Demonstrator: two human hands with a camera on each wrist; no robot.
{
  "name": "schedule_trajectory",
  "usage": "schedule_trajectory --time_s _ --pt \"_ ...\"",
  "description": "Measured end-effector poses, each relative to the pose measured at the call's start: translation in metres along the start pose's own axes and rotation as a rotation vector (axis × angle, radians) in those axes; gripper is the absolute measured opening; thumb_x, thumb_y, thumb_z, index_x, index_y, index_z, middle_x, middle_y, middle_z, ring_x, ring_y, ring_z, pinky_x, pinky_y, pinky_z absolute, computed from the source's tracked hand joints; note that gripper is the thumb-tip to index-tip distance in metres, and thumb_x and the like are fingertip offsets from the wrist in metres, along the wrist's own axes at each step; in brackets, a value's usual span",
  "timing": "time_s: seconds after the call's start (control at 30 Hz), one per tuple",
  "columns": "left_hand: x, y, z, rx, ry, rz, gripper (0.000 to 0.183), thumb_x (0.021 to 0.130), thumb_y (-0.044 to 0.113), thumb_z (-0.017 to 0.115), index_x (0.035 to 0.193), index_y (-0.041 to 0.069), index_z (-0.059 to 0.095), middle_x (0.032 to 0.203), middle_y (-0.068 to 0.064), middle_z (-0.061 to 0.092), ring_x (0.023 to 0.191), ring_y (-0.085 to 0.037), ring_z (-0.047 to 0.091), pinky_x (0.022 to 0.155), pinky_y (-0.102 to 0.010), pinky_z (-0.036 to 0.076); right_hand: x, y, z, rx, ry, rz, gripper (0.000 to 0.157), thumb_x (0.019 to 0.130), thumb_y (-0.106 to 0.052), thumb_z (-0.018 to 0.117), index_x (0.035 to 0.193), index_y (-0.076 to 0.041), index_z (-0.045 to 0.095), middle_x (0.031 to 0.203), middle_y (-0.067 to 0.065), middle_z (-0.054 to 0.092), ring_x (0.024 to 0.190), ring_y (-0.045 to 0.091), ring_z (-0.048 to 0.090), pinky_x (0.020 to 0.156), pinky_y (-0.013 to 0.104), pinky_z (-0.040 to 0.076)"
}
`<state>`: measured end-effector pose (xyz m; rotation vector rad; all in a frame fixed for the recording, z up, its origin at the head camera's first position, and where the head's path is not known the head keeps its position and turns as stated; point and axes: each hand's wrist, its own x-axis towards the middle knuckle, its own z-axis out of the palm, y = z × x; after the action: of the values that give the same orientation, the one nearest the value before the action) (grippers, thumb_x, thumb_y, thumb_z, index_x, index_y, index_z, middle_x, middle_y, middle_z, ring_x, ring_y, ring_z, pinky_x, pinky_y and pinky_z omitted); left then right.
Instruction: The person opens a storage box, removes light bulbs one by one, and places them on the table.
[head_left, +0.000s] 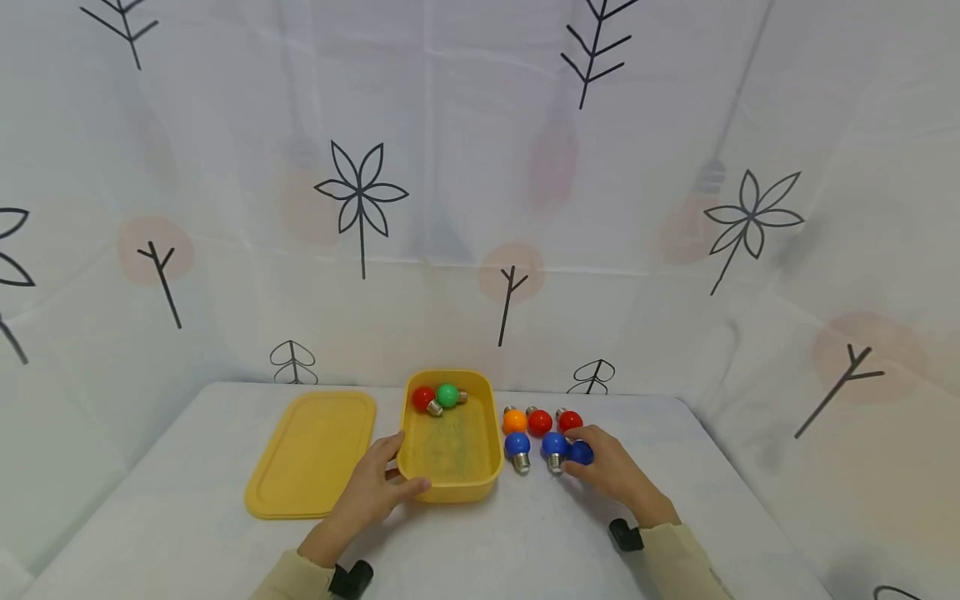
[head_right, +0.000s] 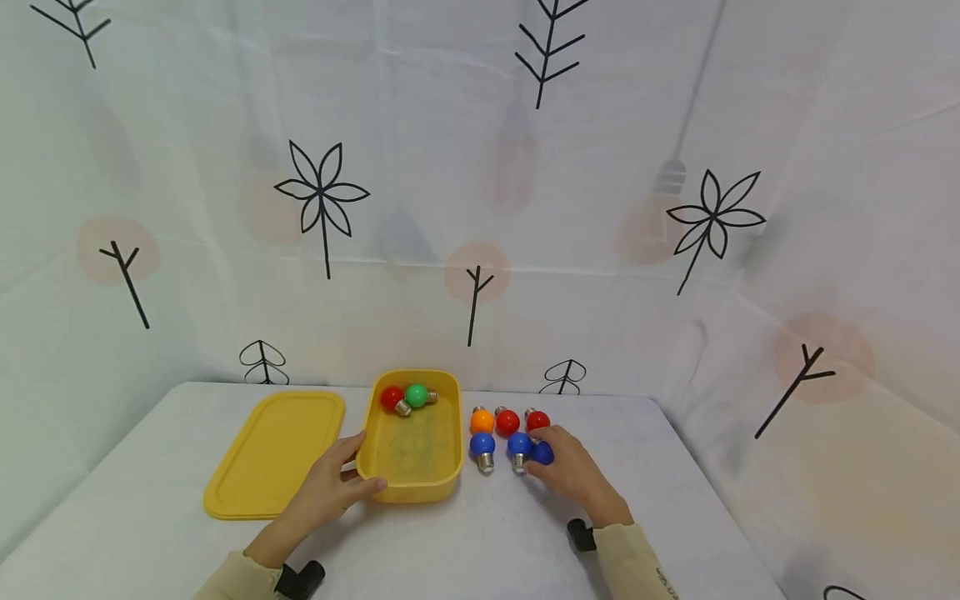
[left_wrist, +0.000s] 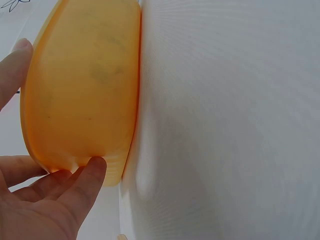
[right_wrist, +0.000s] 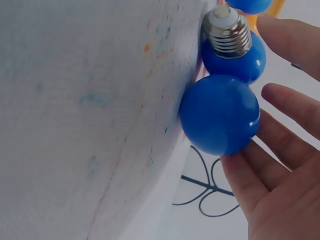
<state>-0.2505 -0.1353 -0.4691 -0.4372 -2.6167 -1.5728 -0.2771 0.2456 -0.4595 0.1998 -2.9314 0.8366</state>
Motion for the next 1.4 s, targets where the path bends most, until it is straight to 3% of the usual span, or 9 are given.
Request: schedule_trajectory --time_s 0.37,0.73,0.93,1.2,1.4 --pt "0.001 0.0 0.0 0.001 -0.003 -0.016 0.091 0.076 0.031 0.081 0.146 -0.002 0.033 0.143 -0.019 0.04 0.125 -0.03 0.047 0.093 -0.032 0.051 0.0 -0.009 0.0 -0.001 -0.01 -0.049 0.049 0.081 -0.031 0.077 0.125 -0.016 0.06 0.128 0.006 0.055 0.116 0.028 0.05 0.098 0.055 0.045" --pt "0.0 -0.001 0.0 0.002 0.002 0.013 0.089 0.077 0.031 0.08 0.145 -0.004 0.034 0.142 -0.02 0.041 0.125 -0.031 0.047 0.093 -0.033 0.051 -0.002 -0.031 0.004 -0.004 -0.013 -0.117 0.051 0.079 -0.028 0.079 0.125 -0.015 0.06 0.125 0.001 0.057 0.114 0.025 0.051 0.098 0.053 0.046" --pt "0.0 -0.001 0.0 0.002 0.0 0.011 0.09 0.077 0.032 0.08 0.145 -0.003 0.034 0.142 -0.019 0.041 0.124 -0.03 0.048 0.092 -0.033 0.051 -0.003 -0.048 0.005 -0.001 -0.025 -0.165 0.047 0.082 -0.029 0.076 0.125 -0.016 0.061 0.128 0.0 0.057 0.127 0.029 0.044 0.103 0.055 0.041" --pt "0.001 -0.001 0.0 0.006 -0.005 0.012 0.091 0.077 0.033 0.08 0.145 -0.003 0.033 0.142 -0.02 0.04 0.124 -0.03 0.047 0.093 -0.034 0.051 0.008 -0.074 0.007 -0.023 -0.056 -0.21 0.054 0.083 -0.038 0.074 0.129 -0.015 0.059 0.135 0.006 0.052 0.123 0.028 0.048 0.098 0.051 0.047" --pt "0.0 0.0 0.0 0.008 -0.001 -0.006 0.091 0.076 0.032 0.081 0.146 -0.002 0.034 0.143 -0.018 0.04 0.125 -0.029 0.046 0.093 -0.033 0.051 0.021 -0.091 0.009 -0.041 -0.078 -0.272 0.051 0.084 -0.037 0.073 0.129 -0.016 0.059 0.13 -0.001 0.054 0.118 0.022 0.051 0.099 0.047 0.047"
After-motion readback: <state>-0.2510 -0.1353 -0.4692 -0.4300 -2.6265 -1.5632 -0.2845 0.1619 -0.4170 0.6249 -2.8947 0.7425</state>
